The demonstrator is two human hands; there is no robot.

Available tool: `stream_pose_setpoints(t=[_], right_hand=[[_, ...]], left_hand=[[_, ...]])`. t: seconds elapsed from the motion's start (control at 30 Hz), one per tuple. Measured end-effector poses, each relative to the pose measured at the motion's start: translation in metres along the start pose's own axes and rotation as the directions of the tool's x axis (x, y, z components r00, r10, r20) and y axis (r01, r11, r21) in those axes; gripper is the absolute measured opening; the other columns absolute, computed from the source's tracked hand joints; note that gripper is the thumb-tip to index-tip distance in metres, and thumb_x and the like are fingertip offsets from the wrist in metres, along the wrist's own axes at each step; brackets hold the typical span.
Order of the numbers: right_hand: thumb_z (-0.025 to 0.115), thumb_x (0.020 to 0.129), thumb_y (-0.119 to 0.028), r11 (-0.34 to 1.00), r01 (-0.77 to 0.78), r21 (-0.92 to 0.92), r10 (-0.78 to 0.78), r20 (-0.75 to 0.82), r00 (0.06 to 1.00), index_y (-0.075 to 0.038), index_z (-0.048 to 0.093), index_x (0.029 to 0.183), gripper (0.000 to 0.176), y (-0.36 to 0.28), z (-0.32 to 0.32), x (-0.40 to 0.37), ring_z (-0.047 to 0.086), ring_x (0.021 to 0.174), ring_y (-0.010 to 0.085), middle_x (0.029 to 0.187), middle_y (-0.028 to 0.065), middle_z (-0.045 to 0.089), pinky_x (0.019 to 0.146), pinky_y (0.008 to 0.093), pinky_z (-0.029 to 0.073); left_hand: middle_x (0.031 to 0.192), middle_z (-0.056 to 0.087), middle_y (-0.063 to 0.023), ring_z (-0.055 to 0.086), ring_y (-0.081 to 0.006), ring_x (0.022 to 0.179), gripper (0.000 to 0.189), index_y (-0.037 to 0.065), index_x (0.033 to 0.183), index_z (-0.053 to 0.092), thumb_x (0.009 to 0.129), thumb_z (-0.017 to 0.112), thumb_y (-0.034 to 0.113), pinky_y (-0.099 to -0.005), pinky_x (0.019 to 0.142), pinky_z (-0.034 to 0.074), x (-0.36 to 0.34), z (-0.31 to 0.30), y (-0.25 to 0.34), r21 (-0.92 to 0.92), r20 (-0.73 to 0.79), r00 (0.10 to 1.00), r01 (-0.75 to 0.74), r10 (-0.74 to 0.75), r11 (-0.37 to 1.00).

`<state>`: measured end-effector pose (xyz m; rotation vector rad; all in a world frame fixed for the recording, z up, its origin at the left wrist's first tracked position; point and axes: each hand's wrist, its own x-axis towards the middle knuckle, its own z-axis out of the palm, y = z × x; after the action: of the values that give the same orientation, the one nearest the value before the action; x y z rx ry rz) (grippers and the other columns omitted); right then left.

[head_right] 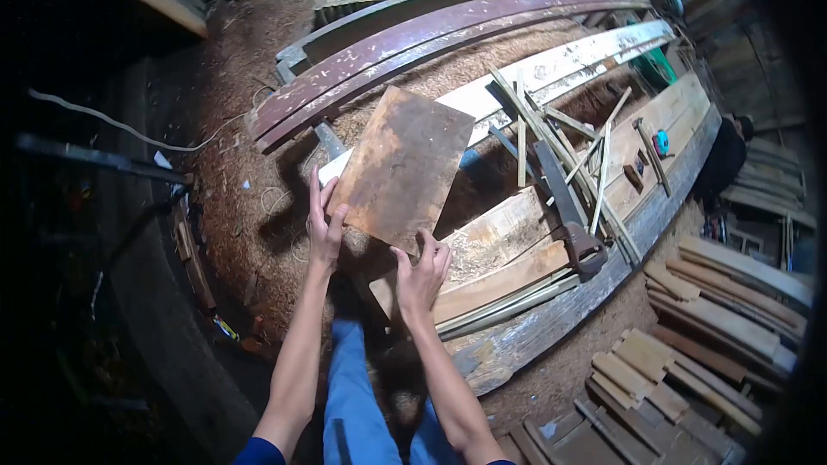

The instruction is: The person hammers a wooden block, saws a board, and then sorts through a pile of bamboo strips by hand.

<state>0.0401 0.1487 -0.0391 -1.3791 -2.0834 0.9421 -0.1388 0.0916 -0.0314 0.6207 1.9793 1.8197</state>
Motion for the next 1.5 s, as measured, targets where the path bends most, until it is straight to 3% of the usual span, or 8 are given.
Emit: stream_pose_setpoints(t=[0.2,0.27,0.53,0.87,1.13,1.33,1.43,1.5], right_hand=[[0.085,0.08,-0.018,0.99,-0.096,-0.106,0.087,-0.084,0.993,-0.008,0.055,0.139,0.067,-0.029,0.073,0.049,0.054,0.11,0.0374,0.113,0.0185,0.054,0.097,0.0479,0.045],[0.084,0.082,-0.017,0.982,-0.137,-0.129,0.126,-0.087,0.988,-0.008,0.053,0.14,0.066,-0.036,0.089,0.053,0.054,0.112,0.0389,0.115,0.0195,0.054,0.096,0.0475,0.046],[0.073,0.094,-0.023,0.976,-0.111,-0.188,0.094,-0.095,0.991,-0.004,0.049,0.147,0.061,-0.043,0.058,0.026,0.051,0.13,0.0397,0.138,0.0209,0.053,0.11,0.0482,0.041],[0.06,0.102,-0.031,0.782,-0.517,-0.349,0.425,-0.308,0.851,-0.003,0.042,0.153,0.06,0.073,-0.08,0.024,0.042,0.141,0.0381,0.15,0.0222,0.046,0.119,0.0497,0.035],[0.065,0.096,-0.018,0.807,-0.33,-0.49,0.135,-0.391,0.91,-0.004,0.036,0.156,0.069,0.175,-0.16,0.097,0.04,0.141,0.0411,0.154,0.0218,0.043,0.119,0.0518,0.03],[0.073,0.091,-0.018,0.733,-0.419,-0.536,0.129,-0.495,0.859,-0.006,0.044,0.151,0.067,0.214,-0.184,0.123,0.052,0.128,0.0329,0.129,0.0166,0.058,0.115,0.0499,0.032],[0.077,0.086,-0.015,0.834,-0.227,-0.503,0.043,-0.351,0.935,-0.008,0.057,0.139,0.057,0.215,-0.199,0.123,0.058,0.098,0.029,0.096,0.0114,0.06,0.099,0.0472,0.039],[0.072,0.089,-0.01,0.886,-0.103,-0.453,-0.047,-0.306,0.951,-0.008,0.062,0.129,0.042,0.204,-0.214,0.115,0.058,0.098,0.0319,0.097,0.0119,0.061,0.096,0.0446,0.039]], left_hand=[[0.16,0.038,-0.0274,0.037,-0.0417,0.148,0.084,0.005,0.162,0.027,0.094,0.066,0.035,-0.0477,0.122,0.029,0.086,-0.012,-0.044,0.189,0.239,0.968,-0.122,0.075,0.974],[0.165,0.026,-0.0274,0.024,-0.0422,0.154,0.076,0.005,0.161,0.031,0.099,0.061,0.035,-0.0508,0.126,0.019,0.093,-0.012,-0.047,0.646,0.439,0.89,-0.405,0.119,0.647],[0.169,0.016,-0.0262,0.012,-0.0447,0.156,0.062,0.011,0.159,0.038,0.103,0.056,0.03,-0.0575,0.126,0.01,0.079,-0.022,-0.052,0.613,0.49,0.865,-0.432,0.111,0.662],[0.164,0.03,-0.024,0.023,-0.0429,0.153,0.052,0.009,0.147,0.053,0.097,0.062,0.018,-0.059,0.126,0.013,-0.001,0.04,-0.015,0.42,0.619,0.781,-0.413,0.078,0.808],[0.161,0.034,-0.0243,0.025,-0.0428,0.152,0.046,0.007,0.141,0.059,0.096,0.061,0.017,-0.0597,0.125,0.014,-0.034,0.112,0.005,0.345,0.721,0.686,-0.479,0.099,0.807],[0.159,0.039,-0.023,0.027,-0.0411,0.152,0.042,0.007,0.137,0.061,0.097,0.061,0.017,-0.0578,0.125,0.014,-0.058,0.18,0.006,0.363,0.735,0.674,-0.487,0.076,0.794],[0.158,0.04,-0.0208,0.028,-0.04,0.151,0.041,0.009,0.137,0.062,0.097,0.062,0.018,-0.0568,0.125,0.014,-0.07,0.213,0.0,0.359,0.75,0.657,-0.508,0.082,0.783],[0.158,0.041,-0.0194,0.029,-0.0394,0.151,0.041,0.009,0.136,0.061,0.096,0.064,0.018,-0.0553,0.125,0.018,-0.076,0.234,0.0,0.362,0.758,0.645,-0.535,0.093,0.763]])
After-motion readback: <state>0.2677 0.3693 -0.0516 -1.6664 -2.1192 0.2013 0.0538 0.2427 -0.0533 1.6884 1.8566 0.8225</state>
